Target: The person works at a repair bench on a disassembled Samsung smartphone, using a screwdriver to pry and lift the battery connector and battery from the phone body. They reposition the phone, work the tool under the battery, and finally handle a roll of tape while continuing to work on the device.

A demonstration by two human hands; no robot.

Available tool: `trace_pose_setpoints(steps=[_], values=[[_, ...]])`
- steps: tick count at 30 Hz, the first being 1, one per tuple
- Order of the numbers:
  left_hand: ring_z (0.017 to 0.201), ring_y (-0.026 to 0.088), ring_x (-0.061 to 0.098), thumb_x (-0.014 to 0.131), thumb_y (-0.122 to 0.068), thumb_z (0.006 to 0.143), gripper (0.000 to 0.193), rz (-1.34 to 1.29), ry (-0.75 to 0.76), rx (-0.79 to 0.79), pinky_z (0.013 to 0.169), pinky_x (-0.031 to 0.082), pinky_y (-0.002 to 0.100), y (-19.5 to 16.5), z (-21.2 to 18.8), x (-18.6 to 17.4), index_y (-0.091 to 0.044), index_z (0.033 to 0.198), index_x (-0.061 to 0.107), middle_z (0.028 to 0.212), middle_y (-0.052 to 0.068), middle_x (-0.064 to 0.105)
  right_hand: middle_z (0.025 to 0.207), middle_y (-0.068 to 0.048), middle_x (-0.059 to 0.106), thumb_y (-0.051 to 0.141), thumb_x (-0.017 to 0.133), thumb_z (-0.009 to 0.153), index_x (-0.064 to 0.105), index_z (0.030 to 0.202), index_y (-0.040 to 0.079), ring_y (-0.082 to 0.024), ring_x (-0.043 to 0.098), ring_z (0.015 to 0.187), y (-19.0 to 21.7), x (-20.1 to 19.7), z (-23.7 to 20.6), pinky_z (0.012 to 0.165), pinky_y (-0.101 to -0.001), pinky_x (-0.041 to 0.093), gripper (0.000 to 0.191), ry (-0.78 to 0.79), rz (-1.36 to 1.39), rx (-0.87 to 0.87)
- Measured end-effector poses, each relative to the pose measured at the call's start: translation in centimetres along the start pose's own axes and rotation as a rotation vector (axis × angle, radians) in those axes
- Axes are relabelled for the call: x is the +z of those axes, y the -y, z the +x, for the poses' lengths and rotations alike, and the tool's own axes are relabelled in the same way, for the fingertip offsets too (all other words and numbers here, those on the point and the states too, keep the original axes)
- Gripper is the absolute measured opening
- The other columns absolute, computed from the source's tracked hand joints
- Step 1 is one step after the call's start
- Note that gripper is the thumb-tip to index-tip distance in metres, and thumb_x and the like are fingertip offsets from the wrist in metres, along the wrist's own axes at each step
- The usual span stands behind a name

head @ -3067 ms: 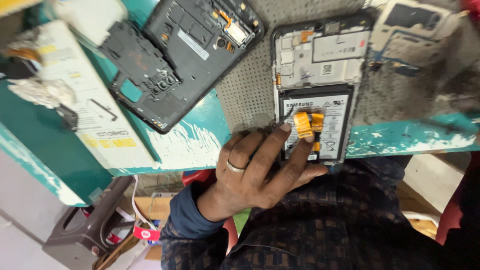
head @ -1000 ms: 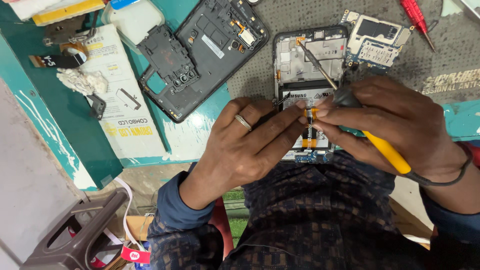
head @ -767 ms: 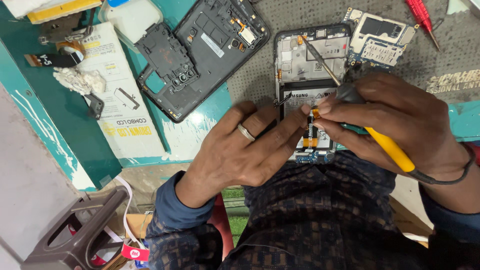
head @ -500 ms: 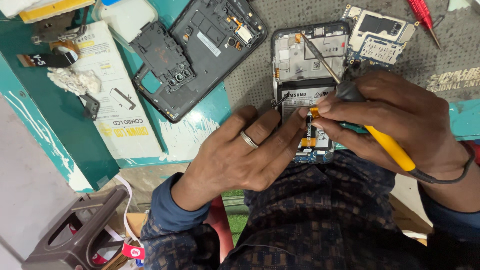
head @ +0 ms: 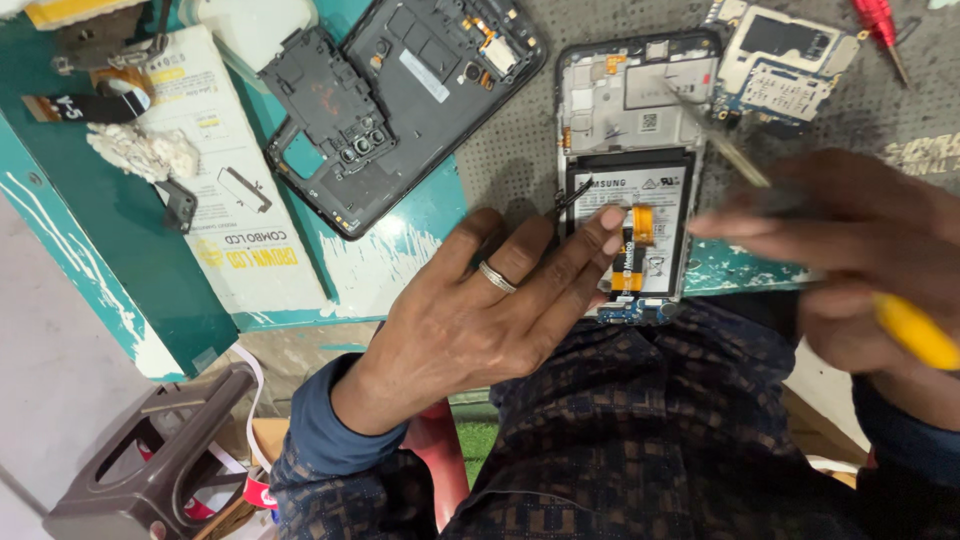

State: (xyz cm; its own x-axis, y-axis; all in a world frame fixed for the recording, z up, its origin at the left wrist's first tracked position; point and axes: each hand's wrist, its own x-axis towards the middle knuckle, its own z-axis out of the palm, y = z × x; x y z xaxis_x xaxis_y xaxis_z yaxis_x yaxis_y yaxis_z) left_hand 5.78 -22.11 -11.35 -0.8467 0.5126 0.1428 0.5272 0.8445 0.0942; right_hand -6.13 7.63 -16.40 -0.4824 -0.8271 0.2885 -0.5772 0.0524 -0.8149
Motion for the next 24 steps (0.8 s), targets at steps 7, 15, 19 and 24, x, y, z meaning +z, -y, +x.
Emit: trace_pose_setpoints(steps=[7,15,19,24], values=[[0.118,0.019,0.055,0.069,-0.039,0.109,0.034,-0.091,-0.05,-0.004,0.096,0.048,0.034,0.6,-0.8,1.1,-0.013,0.132,0.072,0.15,-0.001,0.058,0.099,-0.005,0.075,0.028,0.067,0.099,0.07,0.102,0.014,-0.017,0.073,0.085,-1.3,-0.6,-10.6,0.075,-0.0307,0.063,0.015,-0.152,0.264,0.378],[0.119,0.019,0.056,0.072,-0.041,0.111,0.032,-0.212,-0.032,-0.007,0.101,0.048,0.036,1.5,-0.4,1.1,-0.013,0.128,0.073,0.152,-0.002,0.058,0.092,-0.001,0.077,0.032,0.065,0.099,0.07,0.099,0.018,-0.013,0.074,0.079,-0.8,-0.3,-14.0,0.07,-0.0278,0.064,0.015,-0.125,0.384,0.575],[0.113,0.017,0.056,0.072,-0.042,0.104,0.029,-0.142,-0.034,0.009,0.095,0.048,0.033,1.6,0.0,0.7,-0.017,0.117,0.077,0.145,-0.005,0.06,0.089,-0.001,0.073,0.032,0.072,0.085,0.061,0.108,0.014,-0.018,0.074,0.088,-2.9,-1.4,-10.3,0.078,-0.0333,0.063,0.031,0.057,0.18,0.191],[0.115,0.017,0.055,0.069,-0.039,0.108,0.025,-0.09,-0.012,0.051,0.092,0.047,0.032,1.8,0.6,0.4,-0.017,0.116,0.077,0.146,-0.003,0.062,0.083,-0.006,0.07,0.024,0.08,0.075,0.064,0.106,0.008,-0.023,0.072,0.082,-4.7,-1.1,-6.9,0.072,-0.0368,0.063,0.038,0.104,0.005,-0.186]])
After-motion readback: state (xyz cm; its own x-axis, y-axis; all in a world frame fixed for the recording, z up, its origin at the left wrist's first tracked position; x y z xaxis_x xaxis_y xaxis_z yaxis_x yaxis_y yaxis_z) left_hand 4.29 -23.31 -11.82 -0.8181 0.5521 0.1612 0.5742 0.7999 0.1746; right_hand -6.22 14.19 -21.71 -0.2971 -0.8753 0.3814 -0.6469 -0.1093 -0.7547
